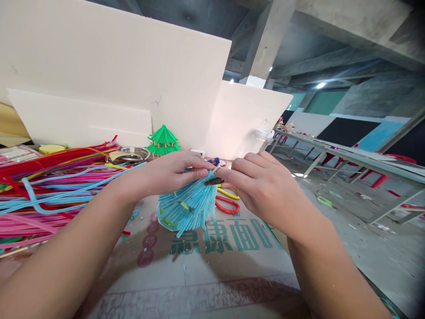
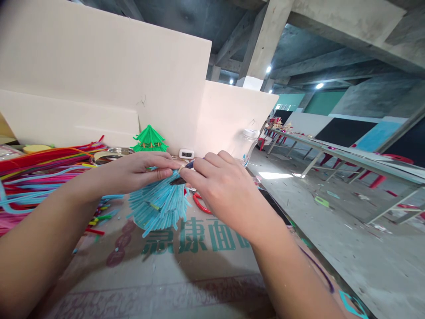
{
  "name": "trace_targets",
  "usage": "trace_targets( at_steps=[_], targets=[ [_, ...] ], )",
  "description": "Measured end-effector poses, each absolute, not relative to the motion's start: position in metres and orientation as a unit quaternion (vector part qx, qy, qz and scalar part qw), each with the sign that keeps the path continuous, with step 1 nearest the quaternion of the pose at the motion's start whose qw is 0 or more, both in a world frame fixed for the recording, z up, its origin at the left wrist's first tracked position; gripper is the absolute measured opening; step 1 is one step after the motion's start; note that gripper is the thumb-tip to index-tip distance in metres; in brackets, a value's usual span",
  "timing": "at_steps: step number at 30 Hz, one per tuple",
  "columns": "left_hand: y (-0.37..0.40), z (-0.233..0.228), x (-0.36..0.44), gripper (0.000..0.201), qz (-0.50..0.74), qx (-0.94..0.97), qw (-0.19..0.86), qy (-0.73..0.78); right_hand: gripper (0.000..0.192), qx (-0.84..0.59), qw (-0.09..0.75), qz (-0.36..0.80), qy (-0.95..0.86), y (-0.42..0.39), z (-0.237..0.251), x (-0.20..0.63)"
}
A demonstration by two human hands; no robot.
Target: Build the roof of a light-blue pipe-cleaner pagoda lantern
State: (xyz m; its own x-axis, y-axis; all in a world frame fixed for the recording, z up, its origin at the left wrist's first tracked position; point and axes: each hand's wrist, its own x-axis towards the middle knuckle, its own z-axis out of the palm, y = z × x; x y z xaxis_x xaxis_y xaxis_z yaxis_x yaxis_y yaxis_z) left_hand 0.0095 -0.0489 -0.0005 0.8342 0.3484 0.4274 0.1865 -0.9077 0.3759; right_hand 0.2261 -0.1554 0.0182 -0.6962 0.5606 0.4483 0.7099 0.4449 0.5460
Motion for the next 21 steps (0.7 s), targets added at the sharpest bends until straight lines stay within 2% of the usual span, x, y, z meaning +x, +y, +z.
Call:
trace_targets(
  at_steps=[9,16,21],
  targets=[
    [-0.0487,-0.0005,0.0096,0.033,0.253,0.944,0.167,0.133,0.024,-0.362,0.119,-0.349,-0.856,-0.1505,0.0164,0.2286],
    [-0.0536,0.0044,0.0081,0.031,0.252,0.939,0.175,0.158,0.026,-0.35,0.177,-0.289,-0.873,-0.1472,0.0149,0.2347],
    [-0.053,0.0039,0.0091,0.031,0.255,0.941,0.17,0.144,0.026,-0.362,0.159,-0.296,-0.87,-0.1468,0.0152,0.2341]
  ],
)
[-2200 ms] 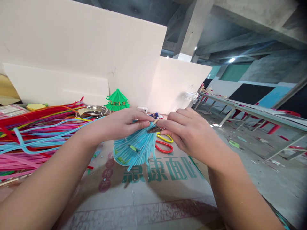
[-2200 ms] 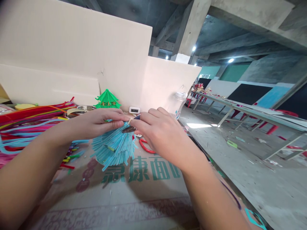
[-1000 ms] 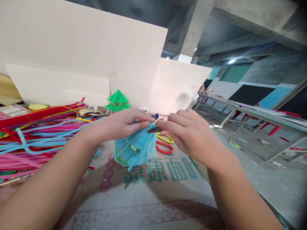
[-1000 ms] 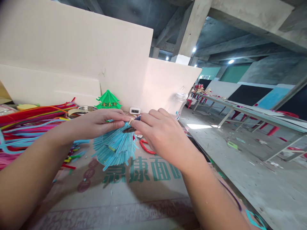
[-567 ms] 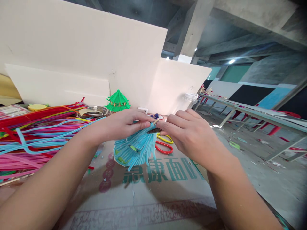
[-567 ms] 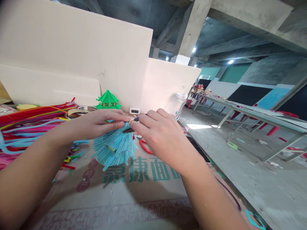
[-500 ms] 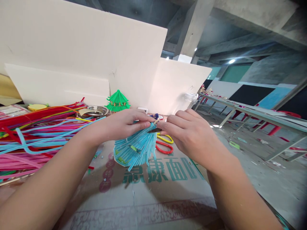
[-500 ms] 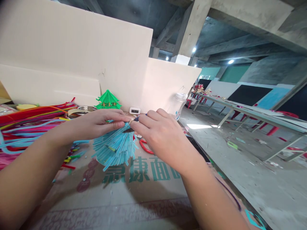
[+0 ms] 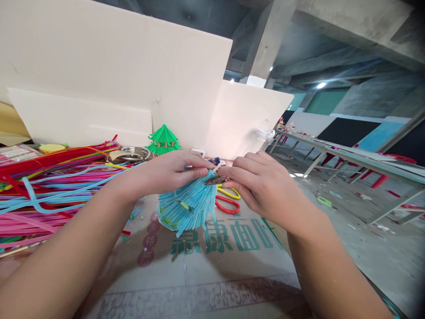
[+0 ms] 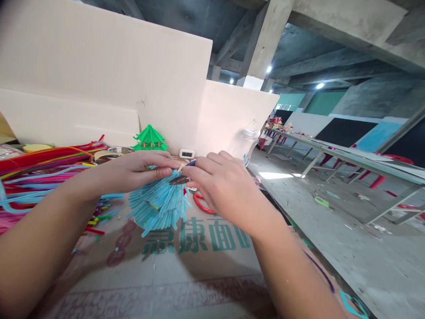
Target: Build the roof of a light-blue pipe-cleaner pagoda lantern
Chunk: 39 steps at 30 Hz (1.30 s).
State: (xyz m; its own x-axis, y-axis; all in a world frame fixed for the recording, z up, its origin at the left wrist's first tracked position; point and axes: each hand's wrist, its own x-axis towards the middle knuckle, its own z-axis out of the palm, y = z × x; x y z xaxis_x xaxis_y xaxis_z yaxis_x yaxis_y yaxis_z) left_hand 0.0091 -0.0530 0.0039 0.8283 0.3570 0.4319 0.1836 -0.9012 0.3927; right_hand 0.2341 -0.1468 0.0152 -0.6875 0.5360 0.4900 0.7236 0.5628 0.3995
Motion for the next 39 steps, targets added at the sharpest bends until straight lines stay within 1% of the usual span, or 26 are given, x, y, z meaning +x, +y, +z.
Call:
trace_targets(
  at_steps=[13,25,39],
  targets=[
    [-0.0496,0.0012,0.0102,0.031,0.267,0.941,0.169,0.123,0.023,-0.352,0.138,-0.348,-0.858,-0.1489,0.0157,0.2298],
    [-0.0508,0.0011,0.0085,0.031,0.264,0.939,0.17,0.137,0.027,-0.361,0.157,-0.304,-0.868,-0.1464,0.0139,0.2334],
    [-0.0506,0.0024,0.0091,0.031,0.26,0.941,0.171,0.136,0.022,-0.362,0.139,-0.331,-0.86,-0.1488,0.0139,0.2292]
  ],
)
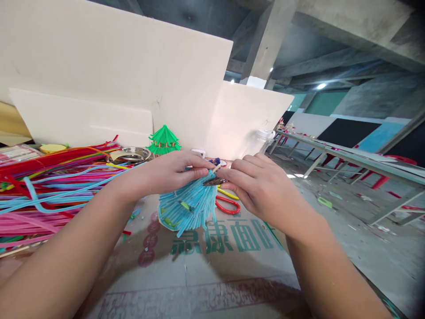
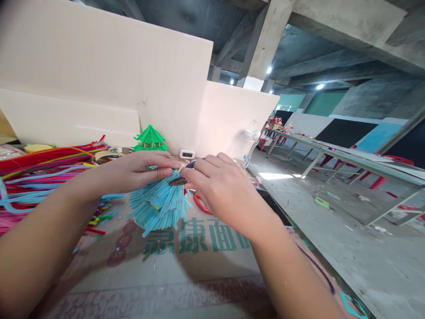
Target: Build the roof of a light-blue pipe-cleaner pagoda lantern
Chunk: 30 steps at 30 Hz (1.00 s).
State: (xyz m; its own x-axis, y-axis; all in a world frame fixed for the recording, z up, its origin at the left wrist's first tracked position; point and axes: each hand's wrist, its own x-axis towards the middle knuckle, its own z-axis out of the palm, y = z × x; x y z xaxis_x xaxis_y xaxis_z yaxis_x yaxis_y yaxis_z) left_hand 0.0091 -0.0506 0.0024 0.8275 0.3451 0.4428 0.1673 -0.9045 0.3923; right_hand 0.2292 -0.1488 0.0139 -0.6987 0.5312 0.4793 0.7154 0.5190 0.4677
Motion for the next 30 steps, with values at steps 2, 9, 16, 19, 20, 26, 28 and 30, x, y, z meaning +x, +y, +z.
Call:
trace_targets(
  at_steps=[2,9,16,19,20,26,28,30],
  targets=[
    [-0.0499,0.0019,0.0089,0.031,0.262,0.941,0.171,0.131,0.022,-0.36,0.141,-0.332,-0.861,-0.148,0.0134,0.2294],
    [-0.0471,0.0004,0.0062,0.032,0.268,0.938,0.178,0.13,0.027,-0.338,0.201,-0.317,-0.863,-0.1465,0.0132,0.2332],
    [-0.0483,0.0009,0.0058,0.034,0.262,0.938,0.17,0.15,0.028,-0.36,0.177,-0.314,-0.861,-0.1475,0.0163,0.2357],
    [-0.0496,0.0019,0.0067,0.034,0.255,0.941,0.162,0.15,0.028,-0.362,0.164,-0.315,-0.862,-0.1476,0.0161,0.235],
    [-0.05,0.0022,0.0068,0.035,0.254,0.942,0.161,0.15,0.028,-0.362,0.161,-0.315,-0.862,-0.1477,0.0161,0.2346],
    [-0.0502,0.0024,0.0062,0.034,0.252,0.942,0.164,0.151,0.027,-0.367,0.155,-0.313,-0.862,-0.1475,0.016,0.233],
    [-0.05,0.0021,0.0062,0.034,0.252,0.942,0.166,0.149,0.027,-0.363,0.157,-0.311,-0.864,-0.1466,0.0161,0.2331],
    [-0.0499,0.0018,0.0063,0.035,0.252,0.942,0.164,0.15,0.026,-0.358,0.158,-0.309,-0.867,-0.1459,0.0161,0.2336]
  ],
)
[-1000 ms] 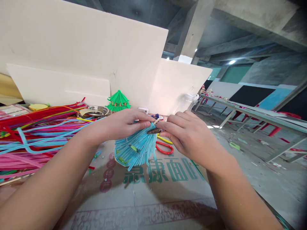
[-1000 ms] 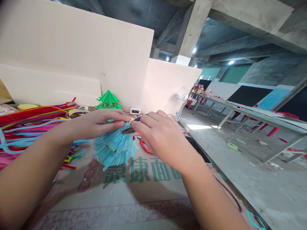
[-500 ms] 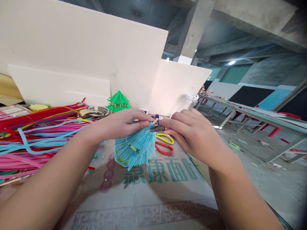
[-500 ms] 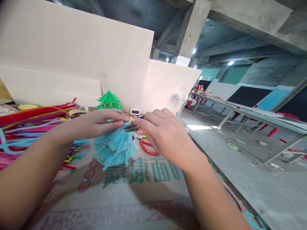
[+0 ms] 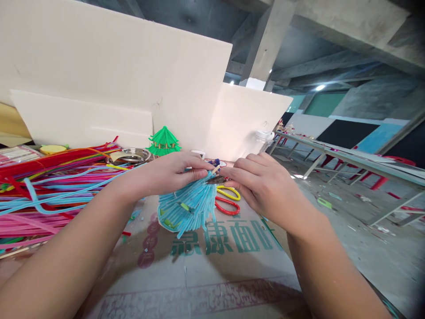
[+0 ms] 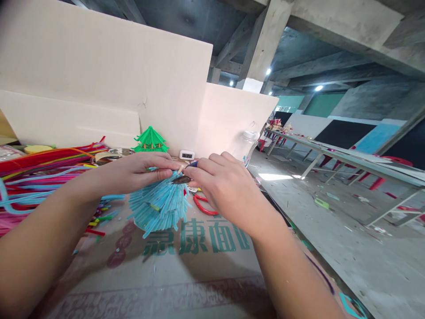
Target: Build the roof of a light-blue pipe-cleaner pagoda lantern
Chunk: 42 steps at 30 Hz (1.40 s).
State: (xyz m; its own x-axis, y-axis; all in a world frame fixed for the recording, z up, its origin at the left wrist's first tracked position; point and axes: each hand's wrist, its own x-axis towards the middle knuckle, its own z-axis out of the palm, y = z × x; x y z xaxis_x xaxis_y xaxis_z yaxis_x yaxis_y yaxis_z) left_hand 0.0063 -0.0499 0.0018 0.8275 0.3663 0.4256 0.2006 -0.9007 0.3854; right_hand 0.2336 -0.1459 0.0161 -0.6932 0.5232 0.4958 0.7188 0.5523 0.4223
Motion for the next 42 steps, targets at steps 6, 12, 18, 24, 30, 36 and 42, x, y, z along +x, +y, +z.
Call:
trace_targets(
  at_steps=[6,12,18,24,30,36,42],
  targets=[
    [-0.0514,0.0033,0.0065,0.034,0.25,0.942,0.159,0.156,0.026,-0.352,0.154,-0.316,-0.867,-0.1451,0.0158,0.2353],
    [-0.0515,0.0042,0.0082,0.032,0.254,0.94,0.165,0.159,0.028,-0.349,0.145,-0.339,-0.862,-0.1455,0.015,0.2356],
    [-0.0523,0.0033,0.0076,0.032,0.25,0.94,0.168,0.161,0.029,-0.359,0.172,-0.291,-0.87,-0.1458,0.0157,0.2381],
    [-0.0523,0.0044,0.0073,0.032,0.25,0.94,0.174,0.154,0.027,-0.362,0.182,-0.262,-0.876,-0.1428,0.0149,0.2382],
    [-0.0524,0.0035,0.008,0.032,0.251,0.94,0.173,0.15,0.028,-0.372,0.165,-0.277,-0.871,-0.1434,0.0152,0.2359],
    [-0.0517,0.0034,0.0087,0.034,0.251,0.942,0.162,0.152,0.025,-0.357,0.169,-0.272,-0.877,-0.1417,0.0154,0.2368],
    [-0.0534,0.004,0.0071,0.033,0.25,0.942,0.161,0.155,0.025,-0.358,0.162,-0.287,-0.873,-0.1429,0.016,0.2366]
  ],
)
